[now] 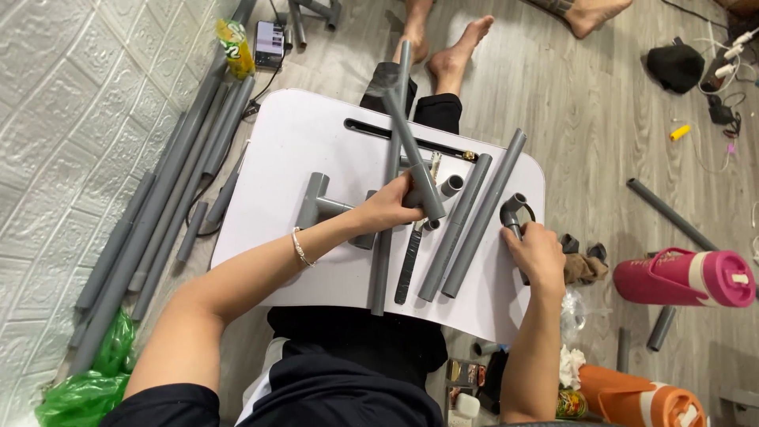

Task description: Assembling a structure using PVC pipes and connectors on a small table while sitting on the floor.

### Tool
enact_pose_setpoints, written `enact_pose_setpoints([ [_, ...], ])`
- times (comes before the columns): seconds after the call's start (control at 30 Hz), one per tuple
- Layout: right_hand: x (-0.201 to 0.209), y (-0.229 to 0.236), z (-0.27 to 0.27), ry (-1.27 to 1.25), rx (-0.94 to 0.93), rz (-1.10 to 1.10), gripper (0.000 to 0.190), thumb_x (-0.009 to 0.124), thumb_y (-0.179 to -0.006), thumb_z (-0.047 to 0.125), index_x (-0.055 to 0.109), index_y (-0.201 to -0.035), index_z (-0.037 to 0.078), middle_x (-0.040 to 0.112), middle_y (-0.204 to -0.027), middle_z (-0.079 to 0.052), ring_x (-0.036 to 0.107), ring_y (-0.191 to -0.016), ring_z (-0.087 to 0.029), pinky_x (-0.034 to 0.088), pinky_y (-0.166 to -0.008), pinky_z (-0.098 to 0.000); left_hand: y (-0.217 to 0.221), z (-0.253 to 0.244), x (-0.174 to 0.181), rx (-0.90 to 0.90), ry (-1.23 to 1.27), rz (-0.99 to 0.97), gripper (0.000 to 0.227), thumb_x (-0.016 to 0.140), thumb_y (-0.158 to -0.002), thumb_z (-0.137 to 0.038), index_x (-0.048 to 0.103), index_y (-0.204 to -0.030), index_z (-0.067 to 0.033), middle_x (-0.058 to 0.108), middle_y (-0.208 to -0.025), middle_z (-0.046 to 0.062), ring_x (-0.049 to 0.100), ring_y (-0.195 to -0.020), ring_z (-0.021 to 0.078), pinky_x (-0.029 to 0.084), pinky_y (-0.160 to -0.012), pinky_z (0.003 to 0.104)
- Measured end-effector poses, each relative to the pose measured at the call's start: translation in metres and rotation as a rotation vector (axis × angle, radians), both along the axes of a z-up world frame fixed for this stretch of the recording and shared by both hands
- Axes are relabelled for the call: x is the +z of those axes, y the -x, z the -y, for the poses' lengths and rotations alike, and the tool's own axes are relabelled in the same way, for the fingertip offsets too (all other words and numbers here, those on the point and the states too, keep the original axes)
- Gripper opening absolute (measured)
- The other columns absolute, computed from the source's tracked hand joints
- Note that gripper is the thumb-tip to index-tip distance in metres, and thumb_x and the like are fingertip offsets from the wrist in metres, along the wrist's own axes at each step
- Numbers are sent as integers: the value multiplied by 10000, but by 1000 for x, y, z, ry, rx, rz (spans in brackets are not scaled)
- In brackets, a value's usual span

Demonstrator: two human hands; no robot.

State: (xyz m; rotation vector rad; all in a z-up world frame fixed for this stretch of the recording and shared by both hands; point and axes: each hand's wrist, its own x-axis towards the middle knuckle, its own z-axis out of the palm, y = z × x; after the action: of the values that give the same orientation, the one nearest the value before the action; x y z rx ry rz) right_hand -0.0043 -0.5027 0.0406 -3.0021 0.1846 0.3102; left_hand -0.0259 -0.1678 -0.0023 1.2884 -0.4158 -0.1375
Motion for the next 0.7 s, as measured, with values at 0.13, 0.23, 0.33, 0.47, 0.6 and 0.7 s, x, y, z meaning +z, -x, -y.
enact_pose_setpoints([
  [0.13,17,13,10,27,-15,37,578,706,-961,549,783,-1207,32,810,-964,-207,792,-893,-453,592,-735,-593,9,2,14,57,-74,-18,427,804,-822,-22,613,-1202,4,685,-952,149,698,-913,252,613,-749,404],
  [0.23,67,37,-5,-74,-16,218,495,701,-1038,400,766,-1228,-53,787,-1001,-283,751,-946,-517,564,-748,-622,18,-1,41,133,-128,-123,313,919,-817,-288,654,-807,-121,613,-607,-24,605,-613,81,500,-604,216],
  [0.33,100,60,-8,-306,29,515,345,756,-1048,215,743,-1153,-113,750,-859,-191,662,-610,-262,506,-525,-361,16,-2,35,128,-242,-91,458,860,-792,-483,548,-721,-156,518,-563,-53,466,-484,57,389,-511,195],
  [0.47,114,85,-8,-622,24,641,203,737,-1098,35,642,-1152,-135,671,-860,-174,544,-534,-172,417,-434,-276,17,-1,30,171,-130,66,374,770,-933,-356,596,-698,-124,583,-575,-21,498,-477,79,418,-495,228],
  [0.6,112,94,22,-703,243,848,145,678,-1194,-70,554,-1208,-143,620,-904,-198,533,-534,-193,432,-437,-273,20,-1,31,174,-111,51,344,733,-979,-307,606,-713,-129,553,-558,-38,479,-466,69,419,-488,213],
  [0.7,103,81,16,-1292,247,853,671,568,-1061,-50,350,-1668,132,647,-953,17,575,-565,-87,542,-500,-180,20,-1,30,218,-103,88,361,725,-985,-306,591,-696,-135,543,-539,-44,478,-451,73,414,-474,218],
])
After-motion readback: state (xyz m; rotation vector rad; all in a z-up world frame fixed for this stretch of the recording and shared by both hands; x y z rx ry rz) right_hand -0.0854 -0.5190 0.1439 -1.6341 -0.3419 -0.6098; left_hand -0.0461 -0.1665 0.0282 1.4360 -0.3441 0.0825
